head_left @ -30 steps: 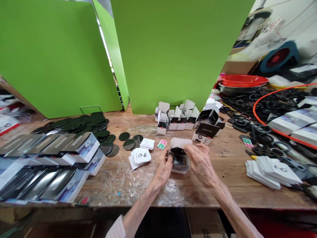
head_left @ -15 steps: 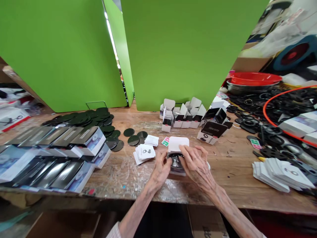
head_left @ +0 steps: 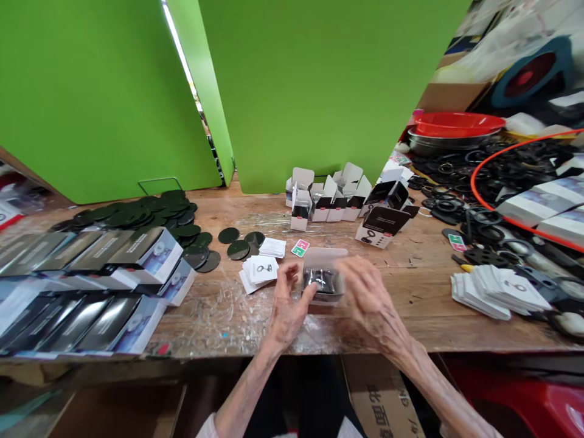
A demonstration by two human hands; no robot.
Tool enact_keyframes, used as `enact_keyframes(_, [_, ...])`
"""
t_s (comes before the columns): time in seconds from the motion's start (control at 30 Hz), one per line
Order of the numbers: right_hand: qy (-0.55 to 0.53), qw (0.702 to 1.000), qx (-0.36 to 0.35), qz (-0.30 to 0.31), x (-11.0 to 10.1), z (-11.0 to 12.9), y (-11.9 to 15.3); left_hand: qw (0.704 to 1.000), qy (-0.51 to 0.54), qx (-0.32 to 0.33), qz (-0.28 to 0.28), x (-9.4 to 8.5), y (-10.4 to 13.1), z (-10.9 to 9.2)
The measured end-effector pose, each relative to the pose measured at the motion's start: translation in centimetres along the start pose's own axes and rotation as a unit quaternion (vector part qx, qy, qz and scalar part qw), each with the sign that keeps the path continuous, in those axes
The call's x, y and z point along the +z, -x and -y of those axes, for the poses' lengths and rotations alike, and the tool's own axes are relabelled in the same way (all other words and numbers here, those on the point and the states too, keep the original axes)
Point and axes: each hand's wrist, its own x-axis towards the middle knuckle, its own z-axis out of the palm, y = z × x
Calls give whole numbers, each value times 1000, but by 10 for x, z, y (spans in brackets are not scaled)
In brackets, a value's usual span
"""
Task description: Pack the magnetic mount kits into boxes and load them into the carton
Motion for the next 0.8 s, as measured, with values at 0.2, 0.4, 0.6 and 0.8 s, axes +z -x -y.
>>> enact_keyframes(0.2, [-412,861,299,12,26,-12,18,987,-122,100,9,-1,3,2])
enact_keyframes(0.4, [-402,890,216,-8,32,-13,11,993,-75,15,85,-16,-14,-8])
enact_keyframes(0.6, [-136,988,54,55,15,-19,26,964,-128,95,214,-35,-24,-12])
enact_keyframes(0.8, [-9,997,-67,49,13,-16,17,945,-203,172,191,-36,-22,-16])
